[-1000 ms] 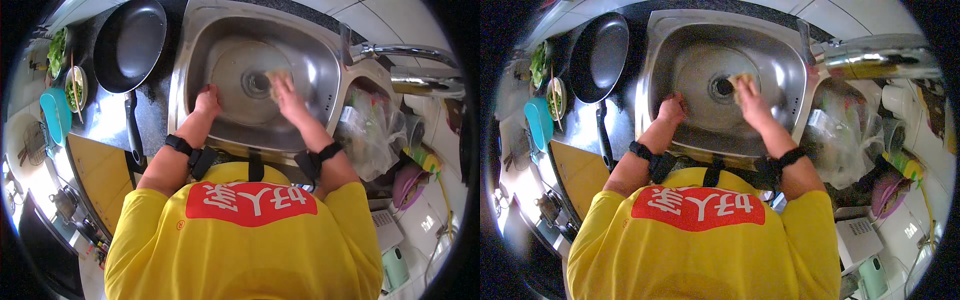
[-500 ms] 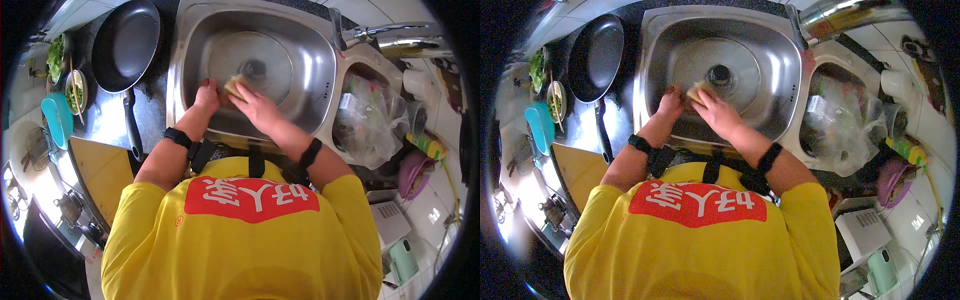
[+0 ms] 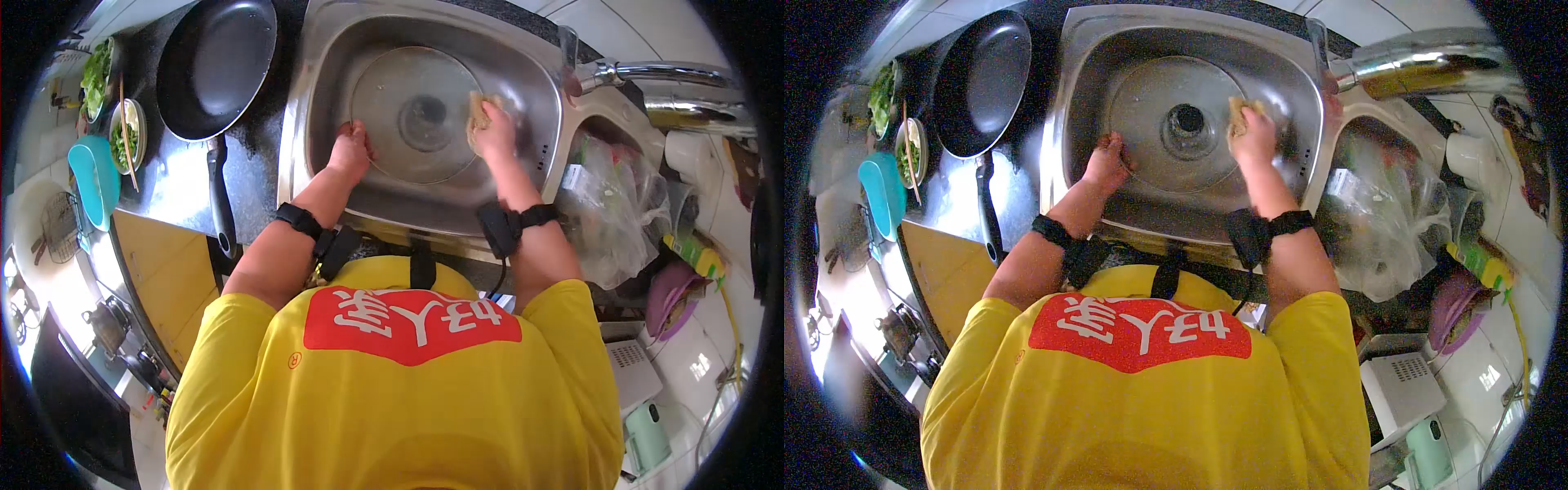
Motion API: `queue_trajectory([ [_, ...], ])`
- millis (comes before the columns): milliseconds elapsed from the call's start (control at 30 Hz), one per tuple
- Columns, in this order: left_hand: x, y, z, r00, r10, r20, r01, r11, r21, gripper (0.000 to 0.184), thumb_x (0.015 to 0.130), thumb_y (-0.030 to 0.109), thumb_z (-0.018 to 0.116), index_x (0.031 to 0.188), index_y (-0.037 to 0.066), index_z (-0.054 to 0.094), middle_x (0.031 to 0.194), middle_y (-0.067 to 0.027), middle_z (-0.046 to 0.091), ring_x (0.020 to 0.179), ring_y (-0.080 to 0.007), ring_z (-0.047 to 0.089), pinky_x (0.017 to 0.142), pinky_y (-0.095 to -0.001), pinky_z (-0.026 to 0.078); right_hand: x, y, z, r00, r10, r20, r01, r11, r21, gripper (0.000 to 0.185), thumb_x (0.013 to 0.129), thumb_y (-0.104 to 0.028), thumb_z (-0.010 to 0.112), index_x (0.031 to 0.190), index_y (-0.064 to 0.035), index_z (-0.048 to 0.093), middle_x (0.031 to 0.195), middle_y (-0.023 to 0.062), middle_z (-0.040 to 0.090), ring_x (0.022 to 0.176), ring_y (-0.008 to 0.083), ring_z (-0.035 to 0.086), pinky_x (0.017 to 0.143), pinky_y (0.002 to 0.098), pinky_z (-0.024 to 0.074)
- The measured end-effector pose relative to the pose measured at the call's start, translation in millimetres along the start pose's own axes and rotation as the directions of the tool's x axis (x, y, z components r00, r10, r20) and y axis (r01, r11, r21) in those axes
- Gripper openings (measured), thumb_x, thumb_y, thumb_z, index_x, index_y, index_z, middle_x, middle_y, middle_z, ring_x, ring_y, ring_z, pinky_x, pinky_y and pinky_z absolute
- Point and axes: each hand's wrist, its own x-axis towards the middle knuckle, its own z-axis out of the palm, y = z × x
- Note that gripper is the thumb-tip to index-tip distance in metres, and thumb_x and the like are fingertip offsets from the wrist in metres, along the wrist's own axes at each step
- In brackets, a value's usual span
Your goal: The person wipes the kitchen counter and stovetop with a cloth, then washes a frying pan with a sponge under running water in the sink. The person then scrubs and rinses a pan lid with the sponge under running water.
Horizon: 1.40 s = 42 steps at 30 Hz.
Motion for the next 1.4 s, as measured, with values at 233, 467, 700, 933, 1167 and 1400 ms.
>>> queue_trajectory([
  [233, 2, 1, 0, 0.994, -0.101, -0.029, 0.095, 0.981, -0.167, 0.021, 0.091, 0.03, 0.038, 0.091, 0.009, 0.04, 0.063, -0.002, 0.04, 0.053, -0.0147, 0.04, 0.047, -0.0313, 0.037, -53, -38, -7, 0.933, -0.324, 0.155, 0.321, 0.946, 0.046, 0.05, 0.061, -0.003, 0.066, 0.108, -0.0102, 0.049, 0.11, 0.0188, 0.043, 0.102, 0.0362, 0.045, 0.088, 0.0405, 0.0389],
  [467, -3, 3, 6, 1.0, 0.026, -0.018, -0.019, 0.96, 0.279, 0.021, 0.092, 0.029, 0.034, 0.095, 0.008, 0.039, 0.068, -0.0033, 0.042, 0.058, -0.0158, 0.043, 0.049, -0.0311, 0.039, 55, -9, -3, 0.983, -0.133, 0.124, 0.154, 0.97, -0.185, 0.049, 0.069, -0.013, 0.062, 0.116, -0.0172, 0.05, 0.111, 0.0169, 0.047, 0.102, 0.0317, 0.048, 0.086, 0.0377, 0.0404],
  [700, 10, -11, -5, 0.997, 0.061, -0.04, -0.048, 0.963, 0.265, 0.021, 0.092, 0.028, 0.034, 0.098, 0.009, 0.041, 0.07, -0.0033, 0.045, 0.06, -0.0176, 0.045, 0.054, -0.0311, 0.042, 28, -122, 26, 0.52, -0.792, 0.32, 0.805, 0.58, 0.126, 0.028, 0.071, -0.004, 0.051, 0.085, -0.0207, 0.068, 0.108, 0.0042, 0.056, 0.1, 0.027, 0.05, 0.089, 0.0346, 0.0407],
  [933, 8, -9, -8, 0.998, -0.048, 0.044, 0.041, 0.986, 0.161, 0.026, 0.091, 0.031, 0.038, 0.103, 0.009, 0.045, 0.076, -0.0039, 0.049, 0.067, -0.0169, 0.047, 0.059, -0.0306, 0.042, 74, -75, 13, 0.686, -0.662, 0.301, 0.621, 0.749, 0.231, 0.014, 0.067, -0.007, 0.057, 0.068, -0.0154, 0.068, 0.102, 0.0085, 0.06, 0.096, 0.0253, 0.055, 0.084, 0.0318, 0.0438],
  [1167, 23, -23, -1, 0.994, -0.103, 0.033, 0.108, 0.923, -0.369, 0.018, 0.09, 0.026, 0.042, 0.095, 0.011, 0.052, 0.072, 0.0003, 0.046, 0.062, -0.0122, 0.043, 0.053, -0.0286, 0.037, 25, -110, 4, 0.269, -0.834, 0.481, 0.8, 0.472, 0.37, 0.02, 0.063, -0.002, 0.055, 0.066, -0.0182, 0.067, 0.103, 0.0065, 0.061, 0.107, 0.0219, 0.05, 0.09, 0.0328, 0.04],
  [1400, 6, -9, 0, 0.992, -0.075, 0.1, 0.107, 0.919, -0.379, 0.015, 0.09, 0.021, 0.043, 0.096, 0.011, 0.052, 0.073, 0.0006, 0.047, 0.065, -0.0116, 0.044, 0.057, -0.0268, 0.039, 44, -115, 12, 0.5, -0.789, 0.357, 0.727, 0.606, 0.322, 0.018, 0.075, -0.018, 0.051, 0.084, -0.0147, 0.066, 0.112, 0.0094, 0.056, 0.107, 0.0253, 0.049, 0.089, 0.0321, 0.0397],
])
